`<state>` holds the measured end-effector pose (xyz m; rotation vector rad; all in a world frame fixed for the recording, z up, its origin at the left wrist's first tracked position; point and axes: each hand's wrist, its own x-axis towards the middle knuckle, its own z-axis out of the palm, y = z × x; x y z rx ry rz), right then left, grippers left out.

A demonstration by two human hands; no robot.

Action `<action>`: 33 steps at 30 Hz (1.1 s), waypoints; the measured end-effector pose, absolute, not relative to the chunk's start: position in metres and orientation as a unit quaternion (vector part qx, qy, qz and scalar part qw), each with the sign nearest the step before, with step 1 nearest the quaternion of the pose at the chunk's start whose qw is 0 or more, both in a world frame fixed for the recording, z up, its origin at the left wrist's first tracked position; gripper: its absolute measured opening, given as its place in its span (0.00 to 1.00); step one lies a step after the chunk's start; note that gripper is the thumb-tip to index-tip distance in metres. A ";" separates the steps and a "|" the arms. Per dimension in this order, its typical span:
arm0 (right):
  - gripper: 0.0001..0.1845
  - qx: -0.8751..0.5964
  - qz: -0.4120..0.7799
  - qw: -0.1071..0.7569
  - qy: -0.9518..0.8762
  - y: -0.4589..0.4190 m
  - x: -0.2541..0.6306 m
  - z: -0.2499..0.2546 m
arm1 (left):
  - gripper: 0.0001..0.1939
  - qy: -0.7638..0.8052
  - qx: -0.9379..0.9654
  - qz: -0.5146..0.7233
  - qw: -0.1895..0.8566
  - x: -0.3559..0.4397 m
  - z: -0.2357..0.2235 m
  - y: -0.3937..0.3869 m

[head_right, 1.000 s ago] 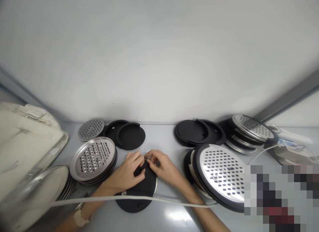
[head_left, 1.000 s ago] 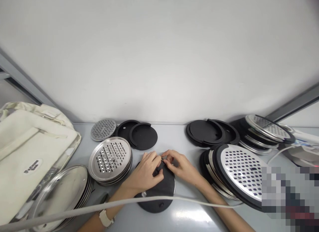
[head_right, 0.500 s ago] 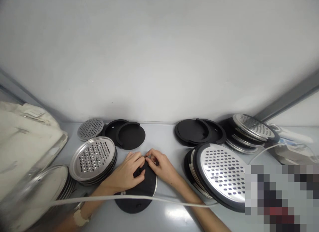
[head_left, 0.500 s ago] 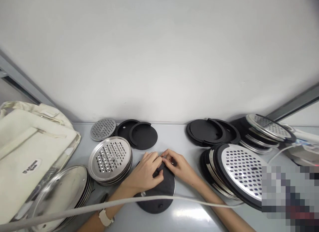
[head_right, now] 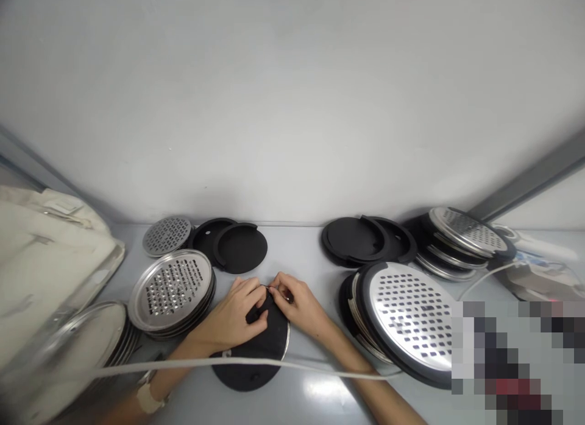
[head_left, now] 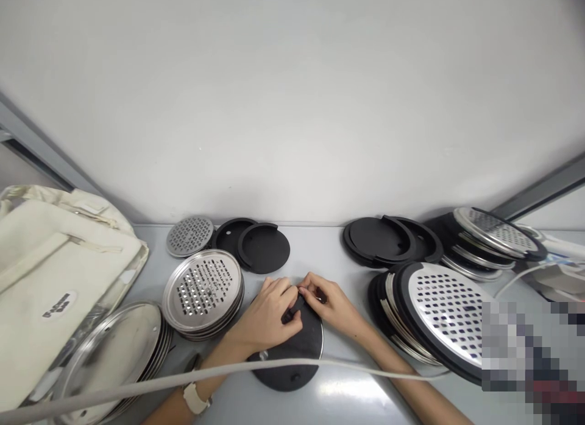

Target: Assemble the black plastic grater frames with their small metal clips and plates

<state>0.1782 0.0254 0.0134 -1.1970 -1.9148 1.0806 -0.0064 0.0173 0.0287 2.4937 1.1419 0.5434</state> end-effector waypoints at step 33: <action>0.10 -0.463 0.238 0.173 -0.836 0.023 0.184 0.019 | 0.06 0.408 0.874 0.202 0.168 -0.006 0.028 0.018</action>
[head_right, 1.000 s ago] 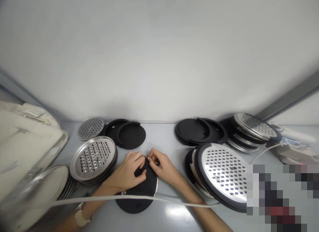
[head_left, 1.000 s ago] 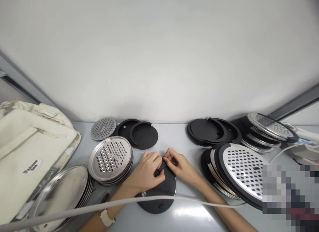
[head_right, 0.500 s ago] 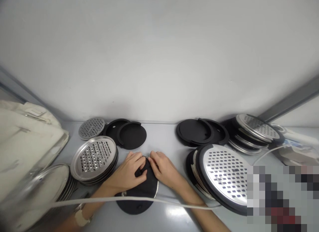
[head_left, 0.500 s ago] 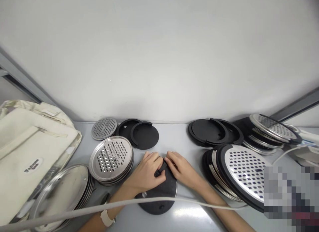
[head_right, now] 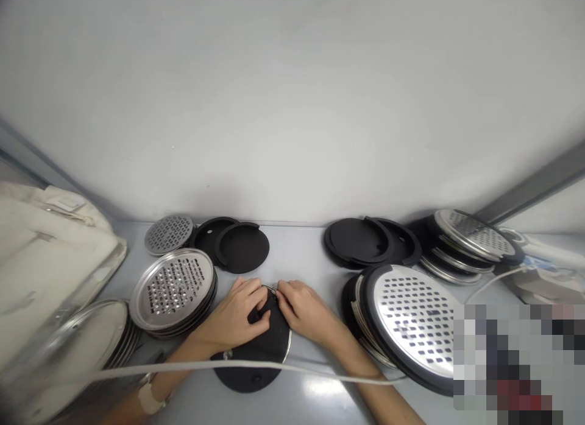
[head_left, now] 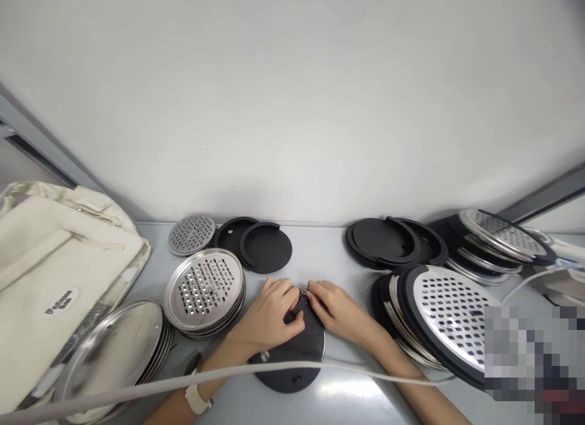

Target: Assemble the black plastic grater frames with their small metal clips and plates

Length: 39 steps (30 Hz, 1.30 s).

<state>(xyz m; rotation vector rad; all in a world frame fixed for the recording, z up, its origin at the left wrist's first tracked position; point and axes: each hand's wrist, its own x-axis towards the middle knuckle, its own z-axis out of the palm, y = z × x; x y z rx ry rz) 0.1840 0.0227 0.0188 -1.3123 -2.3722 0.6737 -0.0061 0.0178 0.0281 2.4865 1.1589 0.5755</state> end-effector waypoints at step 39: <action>0.10 -0.453 0.179 0.117 -0.866 0.021 0.188 0.025 | 0.09 0.420 0.872 0.193 0.164 -0.006 0.024 0.019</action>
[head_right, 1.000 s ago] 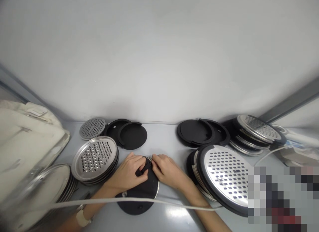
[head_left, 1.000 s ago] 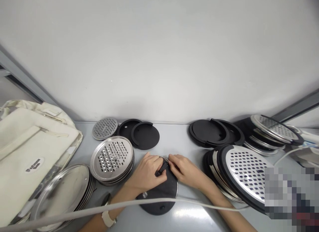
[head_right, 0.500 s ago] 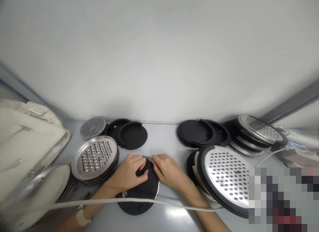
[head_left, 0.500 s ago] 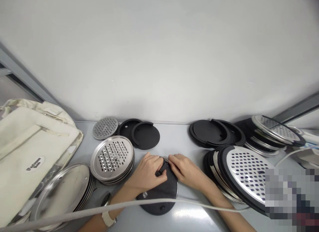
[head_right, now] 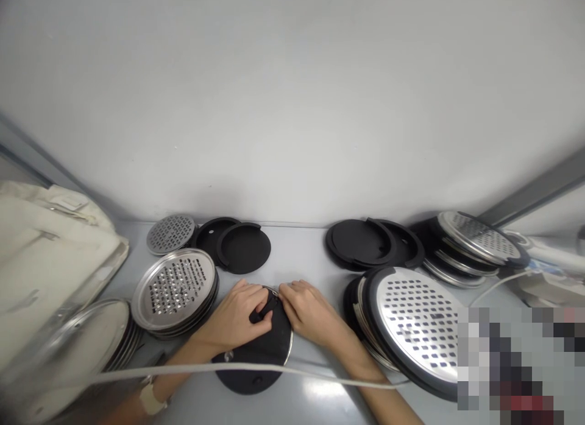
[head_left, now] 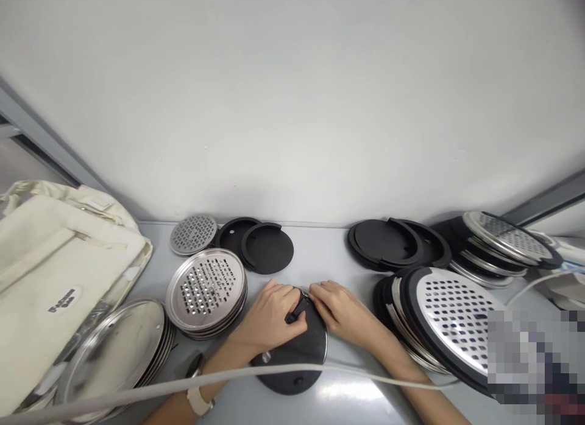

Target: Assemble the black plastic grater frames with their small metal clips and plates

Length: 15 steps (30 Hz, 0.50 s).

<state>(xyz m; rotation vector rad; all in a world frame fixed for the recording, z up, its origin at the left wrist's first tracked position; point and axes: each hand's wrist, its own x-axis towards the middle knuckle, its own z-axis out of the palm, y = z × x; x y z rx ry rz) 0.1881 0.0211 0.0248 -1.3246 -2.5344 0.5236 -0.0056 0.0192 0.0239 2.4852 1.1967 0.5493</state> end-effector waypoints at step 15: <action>0.08 -0.439 0.182 0.133 -0.870 0.022 0.187 0.036 | 0.09 0.419 0.874 0.185 0.163 -0.005 0.024 0.020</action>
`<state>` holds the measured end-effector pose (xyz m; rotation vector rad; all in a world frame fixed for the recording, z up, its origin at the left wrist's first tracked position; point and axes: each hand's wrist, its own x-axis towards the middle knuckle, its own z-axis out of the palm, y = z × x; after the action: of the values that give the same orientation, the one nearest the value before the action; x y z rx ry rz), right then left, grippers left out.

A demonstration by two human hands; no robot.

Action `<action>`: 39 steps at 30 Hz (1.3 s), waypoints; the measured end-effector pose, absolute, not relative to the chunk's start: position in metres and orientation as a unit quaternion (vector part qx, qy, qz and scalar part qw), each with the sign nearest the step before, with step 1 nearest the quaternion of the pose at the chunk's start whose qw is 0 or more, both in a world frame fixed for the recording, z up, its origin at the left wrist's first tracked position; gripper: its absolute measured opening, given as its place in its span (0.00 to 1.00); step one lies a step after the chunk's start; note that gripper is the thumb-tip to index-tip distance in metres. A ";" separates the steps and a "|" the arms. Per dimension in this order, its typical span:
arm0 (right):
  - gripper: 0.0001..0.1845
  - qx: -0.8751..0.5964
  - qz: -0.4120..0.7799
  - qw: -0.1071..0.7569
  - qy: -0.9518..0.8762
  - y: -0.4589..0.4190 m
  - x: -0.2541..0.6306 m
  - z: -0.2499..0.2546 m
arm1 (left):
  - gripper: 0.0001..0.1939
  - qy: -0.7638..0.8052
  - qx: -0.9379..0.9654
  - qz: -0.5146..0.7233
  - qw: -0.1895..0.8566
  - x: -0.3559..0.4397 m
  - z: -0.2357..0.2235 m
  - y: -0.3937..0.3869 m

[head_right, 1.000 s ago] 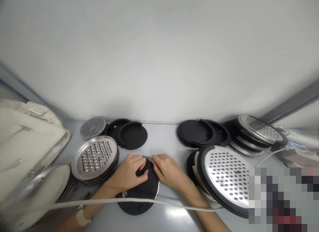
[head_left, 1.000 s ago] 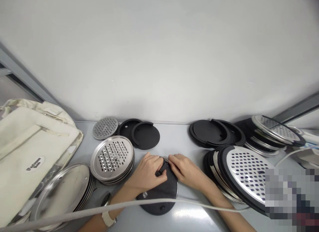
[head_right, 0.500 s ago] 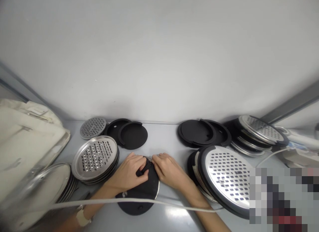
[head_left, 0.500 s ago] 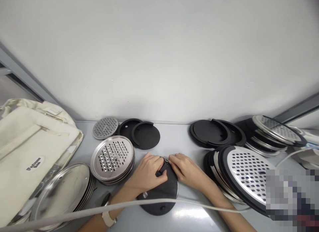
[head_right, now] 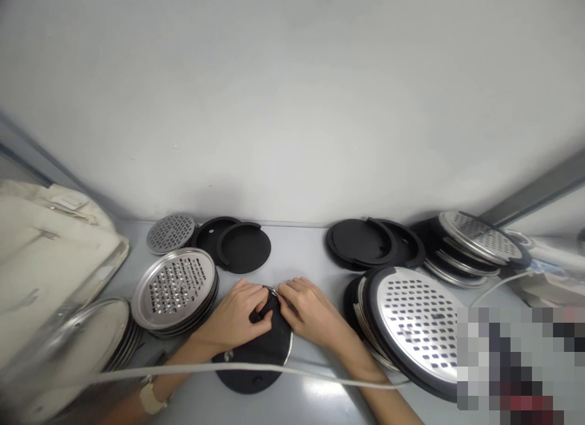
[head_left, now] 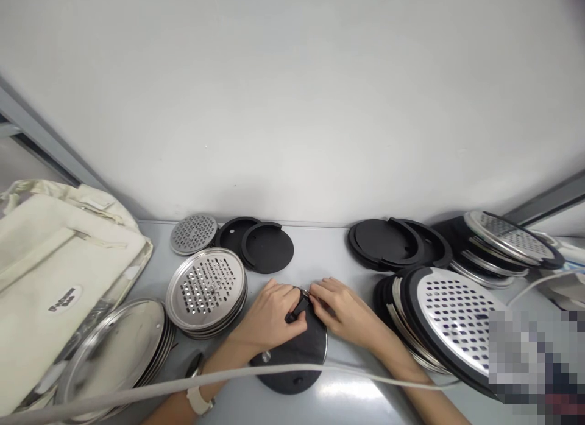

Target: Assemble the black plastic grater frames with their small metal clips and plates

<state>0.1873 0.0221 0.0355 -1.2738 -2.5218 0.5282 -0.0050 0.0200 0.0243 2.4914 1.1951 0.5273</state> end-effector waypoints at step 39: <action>0.15 -0.487 0.330 0.195 -0.785 0.021 0.182 0.027 | 0.08 0.415 0.873 0.200 0.157 -0.005 0.025 0.020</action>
<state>0.1817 0.0212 0.0268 -1.3650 -2.2000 0.9247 -0.0052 0.0197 0.0248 2.4995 1.1877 0.5737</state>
